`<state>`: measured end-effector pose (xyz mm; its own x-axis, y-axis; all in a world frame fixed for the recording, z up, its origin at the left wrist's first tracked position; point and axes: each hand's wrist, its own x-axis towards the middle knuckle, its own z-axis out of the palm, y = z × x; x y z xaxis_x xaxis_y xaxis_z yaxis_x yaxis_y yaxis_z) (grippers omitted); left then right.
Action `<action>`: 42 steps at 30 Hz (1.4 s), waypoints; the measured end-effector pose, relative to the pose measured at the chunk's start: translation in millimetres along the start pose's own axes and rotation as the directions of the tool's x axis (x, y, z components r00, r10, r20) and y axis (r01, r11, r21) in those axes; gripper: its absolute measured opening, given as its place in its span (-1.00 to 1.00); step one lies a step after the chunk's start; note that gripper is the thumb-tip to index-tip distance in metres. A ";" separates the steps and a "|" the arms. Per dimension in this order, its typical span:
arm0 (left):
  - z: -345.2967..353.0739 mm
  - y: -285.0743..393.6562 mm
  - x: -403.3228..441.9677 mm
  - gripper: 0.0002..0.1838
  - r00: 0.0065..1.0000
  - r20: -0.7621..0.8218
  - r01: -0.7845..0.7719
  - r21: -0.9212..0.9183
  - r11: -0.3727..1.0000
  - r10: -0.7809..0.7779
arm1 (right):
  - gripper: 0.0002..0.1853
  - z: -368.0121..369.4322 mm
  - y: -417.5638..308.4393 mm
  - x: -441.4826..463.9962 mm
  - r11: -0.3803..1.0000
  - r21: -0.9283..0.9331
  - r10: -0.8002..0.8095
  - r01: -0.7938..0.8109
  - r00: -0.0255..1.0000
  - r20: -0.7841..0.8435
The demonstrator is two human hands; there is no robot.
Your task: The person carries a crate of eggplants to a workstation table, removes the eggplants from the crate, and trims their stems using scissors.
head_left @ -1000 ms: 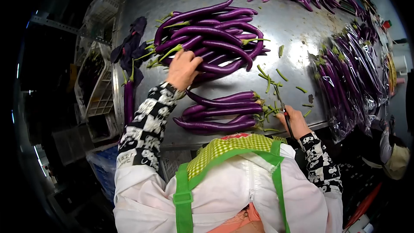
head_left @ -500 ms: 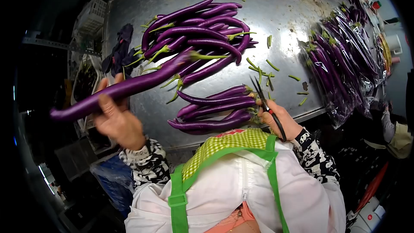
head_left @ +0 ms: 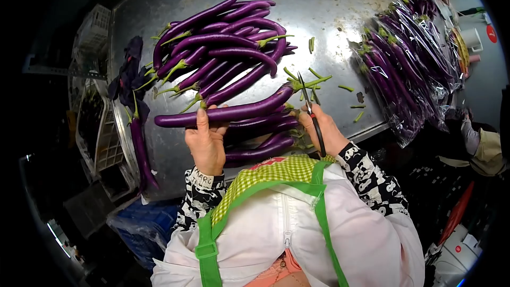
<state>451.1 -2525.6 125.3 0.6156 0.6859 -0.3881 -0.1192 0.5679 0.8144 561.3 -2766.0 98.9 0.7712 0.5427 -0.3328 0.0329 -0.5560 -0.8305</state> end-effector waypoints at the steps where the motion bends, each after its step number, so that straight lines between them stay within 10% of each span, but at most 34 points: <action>1: 3.0 -0.6 -3.7 -0.68 1.000 -0.010 0.030 0.016 0.999 -0.030 | -0.57 -2.1 2.5 1.0 1.000 -0.011 0.028 -0.028 0.999 0.027; 10: -51.2 -29.3 -7.4 -0.48 0.744 -0.043 0.660 -0.109 0.744 -0.667 | -0.52 -15.1 35.0 -11.5 0.966 -0.193 0.203 -0.174 0.968 0.144; 13: -39.7 -2.0 -11.8 -0.40 0.539 -0.037 0.830 0.195 0.523 -0.842 | -0.53 -18.1 42.6 -14.8 0.957 -0.251 0.188 -0.149 0.972 0.139; 14: -47.0 6.4 -6.2 -0.51 0.456 0.126 0.805 0.364 0.469 -0.881 | -0.54 -18.3 46.3 -15.4 0.966 -0.220 0.165 -0.137 0.979 0.118; 16: -25.3 30.9 9.4 -0.66 0.622 0.166 0.480 0.692 0.539 -0.766 | -0.54 -19.2 47.2 -13.2 0.969 -0.189 0.176 -0.158 0.981 0.083; 18: -14.7 31.7 47.3 -0.83 0.877 0.390 -0.142 0.768 0.625 -0.280 | -0.56 -19.9 48.5 -9.6 0.972 -0.193 0.142 -0.132 0.989 0.040; 19: -1.7 34.4 71.6 -0.77 0.791 0.611 -0.573 0.725 0.382 0.028 | -0.56 -19.2 49.7 -7.3 0.972 -0.195 0.140 -0.131 0.989 0.037; 21: 21.1 35.7 124.7 -0.60 0.450 0.833 -0.857 0.504 -0.105 0.322 | -0.59 -14.6 49.0 -3.3 0.989 -0.146 -0.009 0.005 1.000 -0.021; 26: 51.4 11.1 206.7 -0.52 0.343 0.936 -0.770 0.329 -0.546 0.080 | -0.61 -16.0 26.5 -0.3 0.981 -0.189 0.054 -0.050 0.998 0.015; 28: 54.4 16.6 213.8 -0.51 0.411 0.911 -0.793 0.335 -0.509 -0.041 | -0.61 -18.2 22.3 -2.3 0.995 -0.077 0.068 -0.066 0.997 0.022; 34: 76.2 38.7 136.9 -0.70 0.075 0.993 -0.889 0.108 -0.445 0.093 | -0.69 -20.0 18.5 -9.6 0.988 0.153 0.011 -0.011 1.000 0.002; 42: 54.7 26.4 53.1 -0.49 0.338 0.934 -0.895 0.356 -0.269 0.114 | -0.66 -17.6 -3.4 9.4 0.998 0.012 -0.063 0.064 0.998 -0.031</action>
<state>523.2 -2499.1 149.7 0.9223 -0.1288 0.3643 -0.2410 -0.9288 0.2816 579.7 -2770.1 106.5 0.7869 0.5570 -0.2656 0.0741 -0.5126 -0.8554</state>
